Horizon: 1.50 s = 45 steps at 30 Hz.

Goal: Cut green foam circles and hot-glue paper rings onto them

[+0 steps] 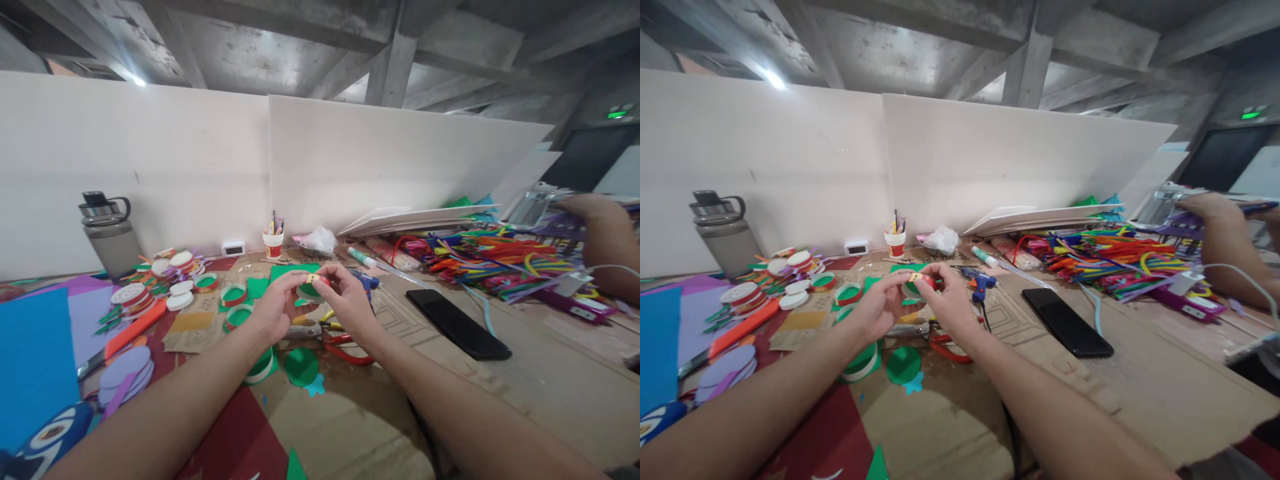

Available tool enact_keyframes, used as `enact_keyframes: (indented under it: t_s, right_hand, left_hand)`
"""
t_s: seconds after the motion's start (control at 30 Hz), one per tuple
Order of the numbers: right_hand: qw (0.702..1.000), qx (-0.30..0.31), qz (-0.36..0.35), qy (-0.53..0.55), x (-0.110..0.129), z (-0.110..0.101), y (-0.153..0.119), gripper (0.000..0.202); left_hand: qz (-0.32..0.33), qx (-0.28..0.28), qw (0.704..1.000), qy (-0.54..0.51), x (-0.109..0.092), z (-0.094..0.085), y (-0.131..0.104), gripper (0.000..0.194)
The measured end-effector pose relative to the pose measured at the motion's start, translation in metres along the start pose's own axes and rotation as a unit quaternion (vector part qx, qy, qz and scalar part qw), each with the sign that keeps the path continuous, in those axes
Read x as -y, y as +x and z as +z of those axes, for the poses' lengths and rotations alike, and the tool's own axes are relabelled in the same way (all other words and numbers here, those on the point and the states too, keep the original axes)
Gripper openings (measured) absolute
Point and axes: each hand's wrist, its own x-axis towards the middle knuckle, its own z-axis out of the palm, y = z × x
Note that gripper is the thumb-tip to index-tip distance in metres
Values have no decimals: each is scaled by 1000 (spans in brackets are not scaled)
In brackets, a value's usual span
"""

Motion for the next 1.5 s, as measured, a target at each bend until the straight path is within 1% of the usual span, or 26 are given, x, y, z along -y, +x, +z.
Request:
enact_keyframes:
  t_s: [0.13, 0.27, 0.57, 0.83, 1.17, 1.5]
  right_hand:
    - [1000, -4, 0, 6, 0, 0, -1, 20]
    - [1000, -6, -4, 2, 0, -1, 0, 20]
    - [999, -1, -32, -32, 0, 0, -1, 19]
    - [999, 0, -37, -30, -1, 2, -2, 18]
    - [999, -3, -33, -31, 0, 2, -3, 17]
    - [999, 4, -30, -35, 2, 3, -4, 16]
  left_hand:
    - [-1, 14, 999, -29, 2, 0, 0, 11]
    - [13, 24, 998, -54, 5, 0, 1, 12]
    - [55, 7, 997, -46, 8, 1, 1, 12]
    - [60, -9, 997, -48, 9, 1, 1, 12]
    - [55, -5, 998, -37, 7, 2, -1, 15]
    - [47, -3, 998, -46, 7, 0, 0, 12]
